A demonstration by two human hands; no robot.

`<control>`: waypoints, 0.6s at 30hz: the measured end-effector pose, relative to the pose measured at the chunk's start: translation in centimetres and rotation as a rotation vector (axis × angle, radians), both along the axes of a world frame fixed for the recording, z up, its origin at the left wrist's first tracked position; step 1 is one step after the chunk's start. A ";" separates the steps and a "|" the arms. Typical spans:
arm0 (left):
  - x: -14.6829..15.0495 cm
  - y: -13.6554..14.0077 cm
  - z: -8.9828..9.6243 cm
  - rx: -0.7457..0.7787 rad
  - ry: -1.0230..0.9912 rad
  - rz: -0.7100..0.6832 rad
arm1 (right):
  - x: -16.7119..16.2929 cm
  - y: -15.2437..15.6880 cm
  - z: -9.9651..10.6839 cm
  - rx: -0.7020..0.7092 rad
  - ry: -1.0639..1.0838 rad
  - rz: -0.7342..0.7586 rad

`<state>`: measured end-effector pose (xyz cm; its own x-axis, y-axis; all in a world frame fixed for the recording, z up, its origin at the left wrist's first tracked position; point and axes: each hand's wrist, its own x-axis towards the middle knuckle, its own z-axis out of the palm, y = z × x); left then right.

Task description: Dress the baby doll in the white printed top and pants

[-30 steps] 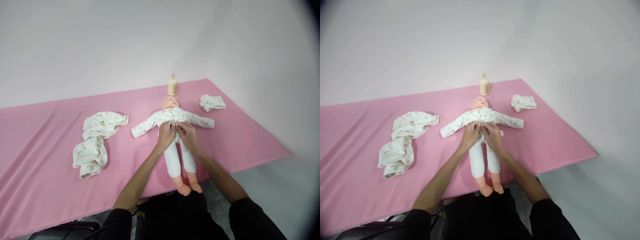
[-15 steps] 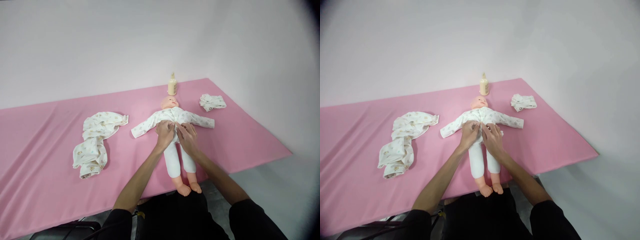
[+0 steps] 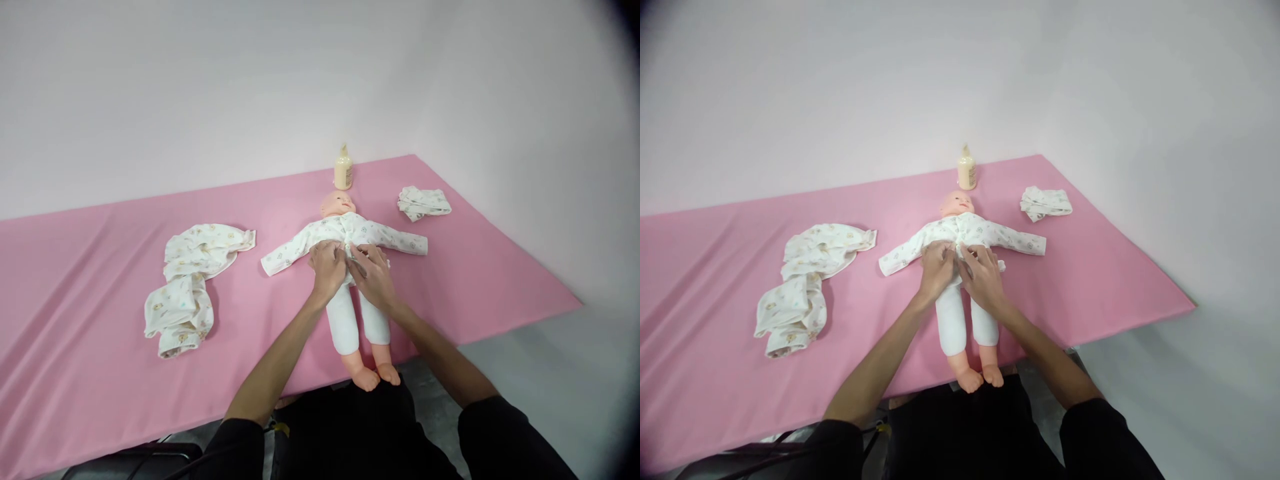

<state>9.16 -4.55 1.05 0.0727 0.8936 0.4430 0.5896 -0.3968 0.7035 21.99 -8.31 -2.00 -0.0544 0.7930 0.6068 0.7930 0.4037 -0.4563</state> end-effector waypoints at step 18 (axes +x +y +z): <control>-4.9 -6.4 -1.6 0.333 0.675 -0.025 | 8.0 -1.9 -3.0 -0.012 -0.226 -0.079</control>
<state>4.24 -10.99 -0.58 0.4426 0.7145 0.5418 0.8384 -0.5441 0.0327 30.01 -10.20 -4.96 -0.1256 0.8070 0.5771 0.9045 0.3321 -0.2676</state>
